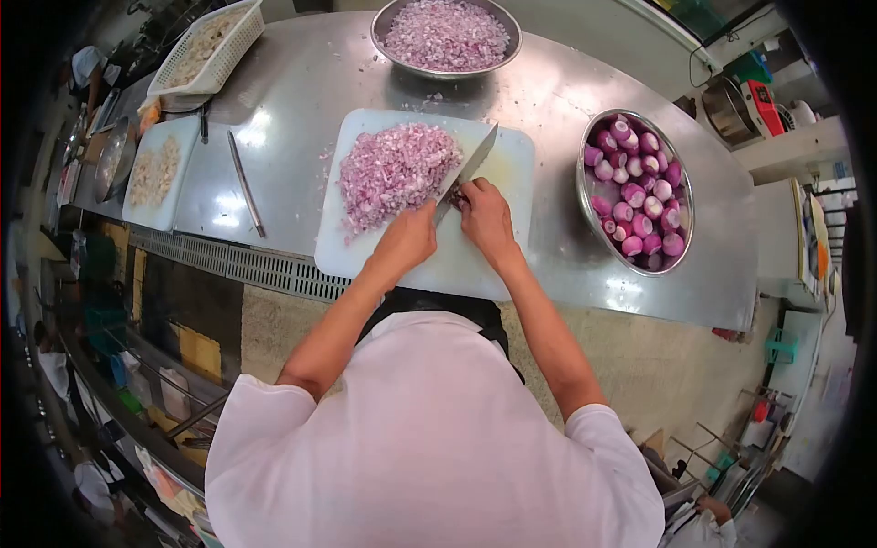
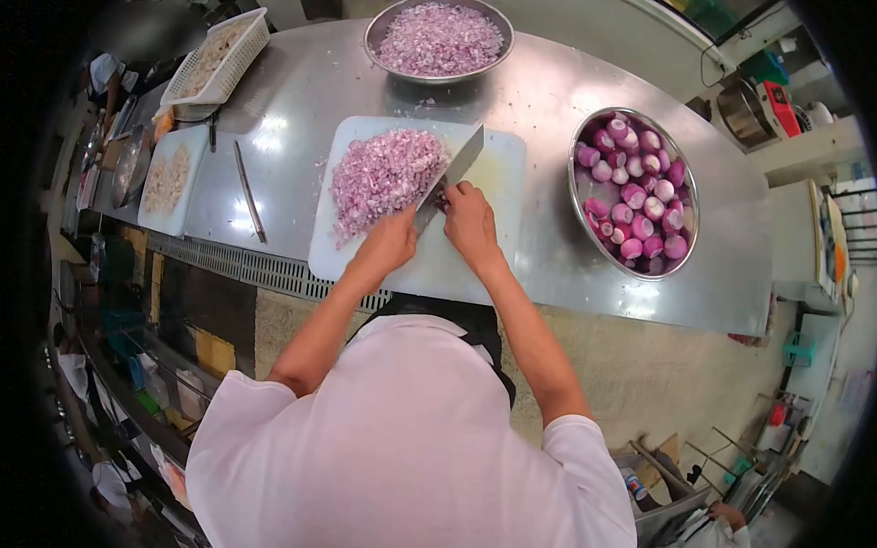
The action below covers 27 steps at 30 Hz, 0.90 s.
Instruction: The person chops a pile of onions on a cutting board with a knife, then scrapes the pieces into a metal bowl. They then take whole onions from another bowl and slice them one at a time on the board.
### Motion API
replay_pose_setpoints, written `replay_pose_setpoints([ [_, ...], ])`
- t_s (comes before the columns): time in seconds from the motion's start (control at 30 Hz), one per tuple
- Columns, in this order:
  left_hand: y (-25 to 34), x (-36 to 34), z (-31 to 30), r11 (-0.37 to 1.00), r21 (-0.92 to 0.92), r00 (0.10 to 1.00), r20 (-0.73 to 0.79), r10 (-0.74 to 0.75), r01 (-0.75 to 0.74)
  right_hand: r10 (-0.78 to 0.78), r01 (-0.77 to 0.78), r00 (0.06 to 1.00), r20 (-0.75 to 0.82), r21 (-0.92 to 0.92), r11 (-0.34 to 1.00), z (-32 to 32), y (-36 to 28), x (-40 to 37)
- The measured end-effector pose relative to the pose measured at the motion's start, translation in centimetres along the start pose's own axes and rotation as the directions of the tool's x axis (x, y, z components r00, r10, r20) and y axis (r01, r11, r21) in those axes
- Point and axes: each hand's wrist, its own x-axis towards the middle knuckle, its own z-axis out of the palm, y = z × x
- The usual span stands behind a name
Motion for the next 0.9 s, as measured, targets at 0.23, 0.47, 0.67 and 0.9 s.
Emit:
replay_pose_setpoints([
  [0.23,0.1,0.0,0.2,1.000,0.010,1.000,0.002,0.005,-0.005,0.017,-0.016,0.999,-0.032,0.013,1.000,0.2,0.4,-0.1],
  [0.47,-0.2,1.1,0.5,0.998,0.053,0.999,0.002,0.045,-0.045,0.020,-0.018,0.998,-0.052,0.040,0.999,0.4,0.5,-0.4],
  [0.67,1.9,1.0,-1.2,1.000,0.011,1.000,0.016,0.022,-0.023,0.006,0.001,0.996,-0.084,0.093,0.996,0.1,0.5,-0.3],
  [0.9,2.5,0.9,-1.0,0.998,0.054,0.998,0.064,0.012,-0.016,-0.001,0.010,0.992,-0.130,0.066,0.998,0.5,1.0,-1.1],
])
